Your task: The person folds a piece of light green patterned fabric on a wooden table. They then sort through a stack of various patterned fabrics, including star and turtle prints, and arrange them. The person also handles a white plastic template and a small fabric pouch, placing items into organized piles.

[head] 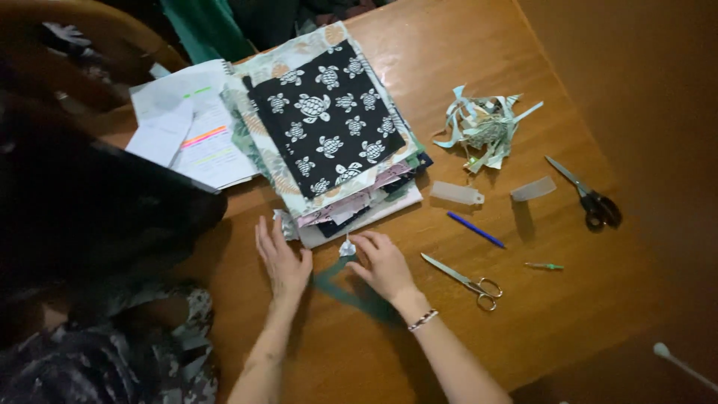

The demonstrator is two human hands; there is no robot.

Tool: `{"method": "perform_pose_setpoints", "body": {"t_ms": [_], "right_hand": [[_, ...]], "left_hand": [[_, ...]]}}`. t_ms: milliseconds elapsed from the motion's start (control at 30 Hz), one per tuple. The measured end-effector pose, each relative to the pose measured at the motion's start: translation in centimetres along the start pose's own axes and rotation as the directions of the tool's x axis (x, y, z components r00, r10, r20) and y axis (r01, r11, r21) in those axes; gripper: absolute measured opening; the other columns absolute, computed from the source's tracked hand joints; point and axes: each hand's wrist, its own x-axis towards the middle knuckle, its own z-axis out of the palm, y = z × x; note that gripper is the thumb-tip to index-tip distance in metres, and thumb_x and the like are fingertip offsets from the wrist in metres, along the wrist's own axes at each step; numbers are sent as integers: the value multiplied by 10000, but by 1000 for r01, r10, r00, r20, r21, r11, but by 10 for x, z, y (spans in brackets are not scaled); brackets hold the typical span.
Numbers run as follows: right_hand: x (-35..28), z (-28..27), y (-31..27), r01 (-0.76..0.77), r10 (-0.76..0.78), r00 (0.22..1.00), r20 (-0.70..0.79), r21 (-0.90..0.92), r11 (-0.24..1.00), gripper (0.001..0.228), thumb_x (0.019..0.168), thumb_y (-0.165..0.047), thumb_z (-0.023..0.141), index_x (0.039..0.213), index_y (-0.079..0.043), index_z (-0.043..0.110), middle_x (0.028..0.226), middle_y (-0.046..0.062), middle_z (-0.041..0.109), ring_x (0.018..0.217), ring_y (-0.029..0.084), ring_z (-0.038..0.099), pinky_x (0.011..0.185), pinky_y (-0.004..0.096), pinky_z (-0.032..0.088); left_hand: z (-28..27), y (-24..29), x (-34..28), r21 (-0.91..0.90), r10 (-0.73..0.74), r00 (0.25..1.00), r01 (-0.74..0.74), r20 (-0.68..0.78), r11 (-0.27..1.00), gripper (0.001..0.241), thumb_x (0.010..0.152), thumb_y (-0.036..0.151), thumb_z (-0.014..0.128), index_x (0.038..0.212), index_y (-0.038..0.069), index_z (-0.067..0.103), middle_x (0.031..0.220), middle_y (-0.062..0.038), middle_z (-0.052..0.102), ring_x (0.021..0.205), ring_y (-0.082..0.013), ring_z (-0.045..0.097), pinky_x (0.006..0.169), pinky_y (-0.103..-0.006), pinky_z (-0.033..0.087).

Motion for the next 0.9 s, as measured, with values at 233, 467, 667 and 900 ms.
{"method": "perform_pose_setpoints", "body": {"t_ms": [233,467,667,900], "right_hand": [[5,43,-1,-26,30,998,48,-79,997,444,854,-167,753,1278,-216,630,1190,71,606,1122,312,642,947,425,543],[-11,26,-25,-382,492,859,142,817,432,212,902,-2,724,1075,-98,648,1040,21,679,981,134,647,925,254,533],[-44,7,-41,-340,411,793,450,886,-314,268,989,-287,556,1175,-109,631,1067,56,665,905,159,629,813,313,521],[-63,-46,-29,-414,515,723,461,885,-212,341,913,-172,697,1235,-123,595,1178,75,675,1003,183,671,868,291,542]], "left_hand": [[9,-56,17,21,41,968,-48,249,999,814,687,62,763,1443,-55,488,1463,-337,444,1341,-556,440,1122,-657,356],[-45,42,-42,-234,-317,928,358,194,904,642,811,136,771,1407,125,529,1407,-108,473,1289,-265,542,1122,-387,412],[-20,95,-95,-228,49,907,53,418,972,779,847,211,782,1538,168,425,1565,-155,370,1451,-339,372,1189,-530,350],[-10,114,-87,-401,383,774,-183,505,898,1077,869,242,850,1616,-6,115,1697,-189,203,1582,-363,169,1273,-554,107]]}}
